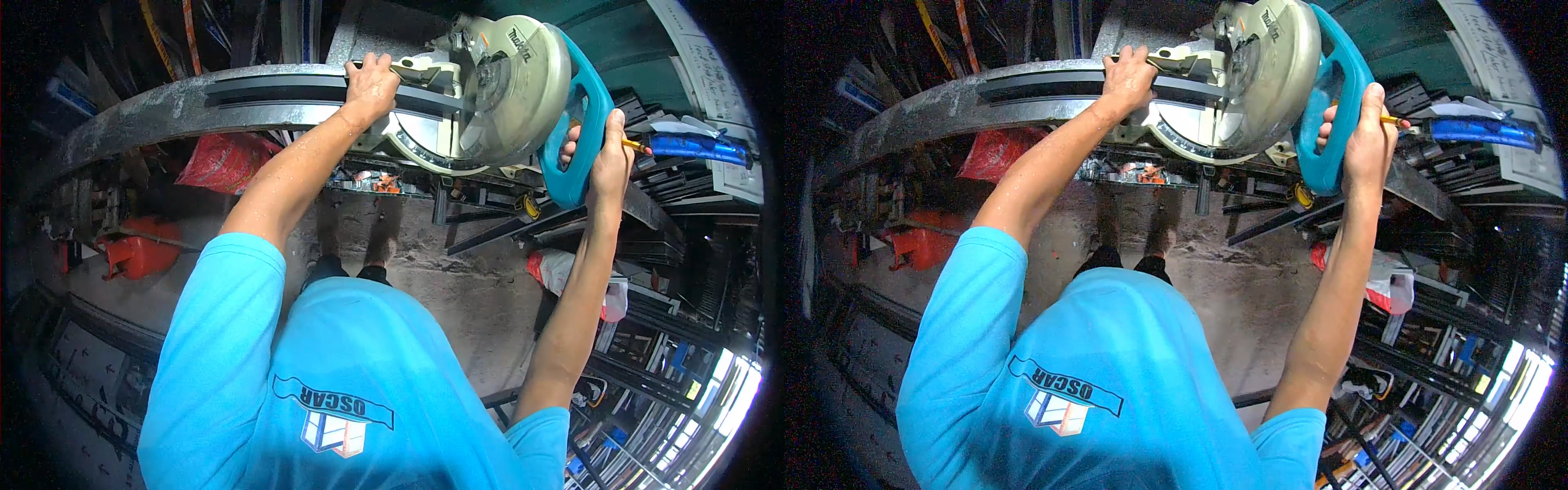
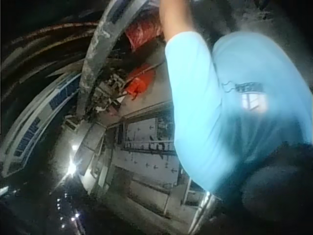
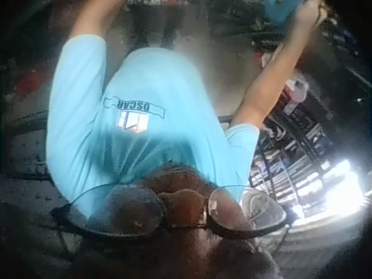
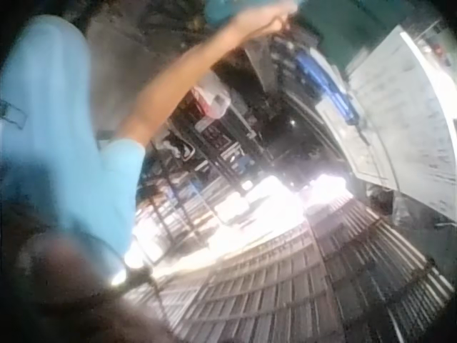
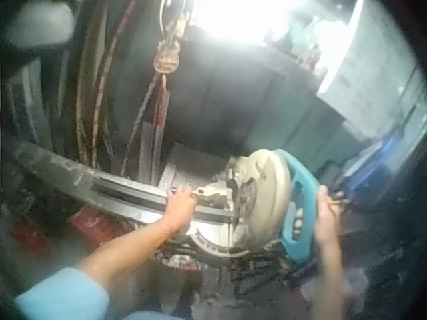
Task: The person measures and marks a long metal profile with a tape measure and pencil, then uses a miter saw to cut the profile into shorter segments. The person repeats this process for multiple pieces, occasionally checking the fit of a cut piece against a larger frame structure.
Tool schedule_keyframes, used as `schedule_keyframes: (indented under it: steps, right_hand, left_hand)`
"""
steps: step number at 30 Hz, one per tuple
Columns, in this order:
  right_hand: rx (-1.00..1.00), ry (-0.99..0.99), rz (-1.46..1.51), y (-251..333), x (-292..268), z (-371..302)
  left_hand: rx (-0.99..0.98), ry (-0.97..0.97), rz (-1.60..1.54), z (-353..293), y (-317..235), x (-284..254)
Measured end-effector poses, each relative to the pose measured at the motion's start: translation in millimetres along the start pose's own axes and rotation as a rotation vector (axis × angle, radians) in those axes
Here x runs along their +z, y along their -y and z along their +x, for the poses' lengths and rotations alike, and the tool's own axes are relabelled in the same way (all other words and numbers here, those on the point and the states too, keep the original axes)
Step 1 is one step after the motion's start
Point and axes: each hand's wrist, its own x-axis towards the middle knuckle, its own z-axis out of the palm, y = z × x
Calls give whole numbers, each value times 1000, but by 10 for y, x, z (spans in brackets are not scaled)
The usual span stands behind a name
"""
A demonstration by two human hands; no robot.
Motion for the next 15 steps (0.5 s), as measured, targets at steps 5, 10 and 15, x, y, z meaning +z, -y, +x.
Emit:
schedule_keyframes:
  steps: [5,10,15]
  right_hand:
    - [25,1,13,47,-7,46]
    - [21,-8,11,114,3,32]
    - [-6,-1,25,18,-3,35]
  left_hand:
    - [10,-17,-11,-1,-1,12]
    - [10,-40,-19,-9,0,30]
    - [3,-48,6,1,-7,53]
